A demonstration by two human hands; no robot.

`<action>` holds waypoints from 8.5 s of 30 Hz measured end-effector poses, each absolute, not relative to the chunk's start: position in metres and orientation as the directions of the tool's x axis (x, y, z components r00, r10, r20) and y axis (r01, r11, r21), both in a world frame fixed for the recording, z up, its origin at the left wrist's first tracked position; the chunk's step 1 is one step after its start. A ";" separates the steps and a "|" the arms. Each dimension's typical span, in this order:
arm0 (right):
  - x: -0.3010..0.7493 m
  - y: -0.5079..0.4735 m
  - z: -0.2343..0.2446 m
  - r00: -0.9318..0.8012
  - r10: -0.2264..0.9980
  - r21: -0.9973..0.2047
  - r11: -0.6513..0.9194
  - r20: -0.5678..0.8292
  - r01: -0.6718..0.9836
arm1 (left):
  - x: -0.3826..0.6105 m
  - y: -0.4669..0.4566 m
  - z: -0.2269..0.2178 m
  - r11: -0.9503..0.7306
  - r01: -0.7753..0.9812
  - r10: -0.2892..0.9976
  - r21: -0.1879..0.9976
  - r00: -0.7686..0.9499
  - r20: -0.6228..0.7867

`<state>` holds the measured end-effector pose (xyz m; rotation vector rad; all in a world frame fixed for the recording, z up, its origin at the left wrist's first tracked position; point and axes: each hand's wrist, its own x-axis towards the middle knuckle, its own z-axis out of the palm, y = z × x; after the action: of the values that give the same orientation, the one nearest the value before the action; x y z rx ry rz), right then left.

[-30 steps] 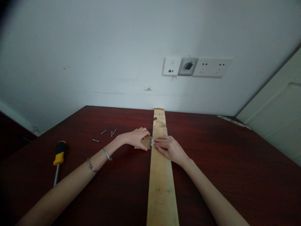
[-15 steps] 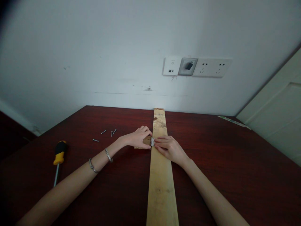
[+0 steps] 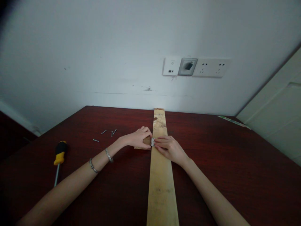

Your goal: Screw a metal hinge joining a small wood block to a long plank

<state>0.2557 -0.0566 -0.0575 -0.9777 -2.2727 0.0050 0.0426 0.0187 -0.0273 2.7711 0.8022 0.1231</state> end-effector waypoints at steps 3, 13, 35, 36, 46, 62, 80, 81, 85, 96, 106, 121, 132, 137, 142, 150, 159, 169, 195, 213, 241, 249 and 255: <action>0.256 -0.057 -0.058 -0.507 0.650 -0.246 0.720 0.566 0.649 | 0.042 0.019 -0.027 -0.816 0.513 0.534 0.267 0.845 0.008; 0.257 -0.056 -0.058 -0.520 0.650 -0.231 0.720 0.555 0.654 | 0.040 0.021 -0.023 -0.804 0.528 0.527 0.275 0.846 -0.083; 0.256 -0.056 -0.058 -0.519 0.645 -0.232 0.724 0.561 0.649 | 0.040 0.020 -0.022 -0.799 0.546 0.541 0.253 0.836 -0.098; 0.256 -0.056 -0.058 -0.517 0.644 -0.232 0.725 0.564 0.649 | 0.039 0.020 -0.022 -0.799 0.546 0.540 0.253 0.836 -0.098; 0.255 -0.056 -0.058 -0.500 0.648 -0.250 0.721 0.575 0.646 | 0.040 0.019 -0.020 -0.803 0.530 0.533 0.272 0.843 -0.071; 0.254 -0.056 -0.058 -0.475 0.646 -0.268 0.720 0.598 0.640 | 0.040 0.022 -0.027 -0.818 0.500 0.513 0.284 0.858 -0.030; 0.254 -0.057 -0.055 -0.494 0.662 -0.266 0.712 0.564 0.650 | 0.040 0.020 -0.024 -0.810 0.511 0.521 0.287 0.852 -0.048; 0.254 -0.057 -0.056 -0.490 0.665 -0.272 0.709 0.563 0.651 | 0.040 0.019 -0.023 -0.809 0.514 0.522 0.286 0.851 -0.051; 0.255 -0.057 -0.055 -0.488 0.666 -0.283 0.711 0.565 0.643 | 0.040 0.019 -0.022 -0.810 0.512 0.519 0.287 0.853 -0.057; 0.255 -0.057 -0.061 -0.406 0.691 -0.367 0.687 0.599 0.628 | 0.041 0.017 -0.019 -0.807 0.516 0.518 0.288 0.852 -0.076; 0.257 -0.053 -0.065 -0.374 0.739 -0.440 0.649 0.561 0.621 | 0.040 0.017 -0.017 -0.800 0.522 0.522 0.296 0.849 -0.086; 0.254 -0.050 -0.066 -0.314 0.819 -0.518 0.554 0.480 0.652 | 0.040 0.019 -0.021 -0.801 0.511 0.519 0.312 0.852 -0.065; 0.254 -0.049 -0.067 -0.339 0.816 -0.490 0.559 0.469 0.669 | 0.041 0.020 -0.022 -0.805 0.508 0.516 0.306 0.855 -0.060; 0.254 -0.050 -0.066 -0.338 0.816 -0.487 0.558 0.468 0.672 | 0.041 0.020 -0.021 -0.809 0.504 0.510 0.303 0.858 -0.067; 0.253 -0.050 -0.065 -0.333 0.825 -0.492 0.546 0.457 0.678 | 0.041 0.019 -0.020 -0.807 0.510 0.514 0.297 0.855 -0.071; 0.253 -0.050 -0.066 -0.308 0.850 -0.543 0.514 0.428 0.664 | 0.040 0.021 -0.023 -0.804 0.499 0.510 0.323 0.858 -0.054; 0.254 -0.049 -0.067 -0.306 0.844 -0.550 0.523 0.440 0.652 | 0.040 0.022 -0.022 -0.801 0.508 0.512 0.319 0.856 -0.077; 0.254 -0.049 -0.068 -0.323 0.833 -0.514 0.537 0.450 0.669 | 0.041 0.019 -0.021 -0.803 0.514 0.513 0.303 0.854 -0.087; 0.253 -0.049 -0.066 -0.348 0.790 -0.445 0.584 0.505 0.679 | 0.044 0.015 -0.021 -0.800 0.536 0.538 0.268 0.840 -0.075; 0.255 -0.049 -0.069 -0.361 0.801 -0.455 0.576 0.477 0.679 | 0.043 0.014 -0.020 -0.802 0.533 0.534 0.269 0.842 -0.078; 0.255 -0.051 -0.066 -0.274 0.831 -0.552 0.533 0.484 0.641 | 0.041 0.019 -0.023 -0.797 0.516 0.524 0.315 0.849 -0.066; 0.260 -0.050 -0.072 -0.052 0.822 -0.598 0.453 0.567 0.661 | 0.032 0.026 -0.003 -0.780 0.515 0.535 0.356 0.843 -0.048; 0.262 -0.049 -0.073 -0.021 0.781 -0.566 0.471 0.625 0.677 | 0.018 0.028 0.025 -0.787 0.510 0.568 0.346 0.819 0.085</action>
<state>0.2615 -0.0491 -0.0729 -1.2494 -1.7401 0.1325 0.0177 0.0278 0.0250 2.6942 0.8204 0.2659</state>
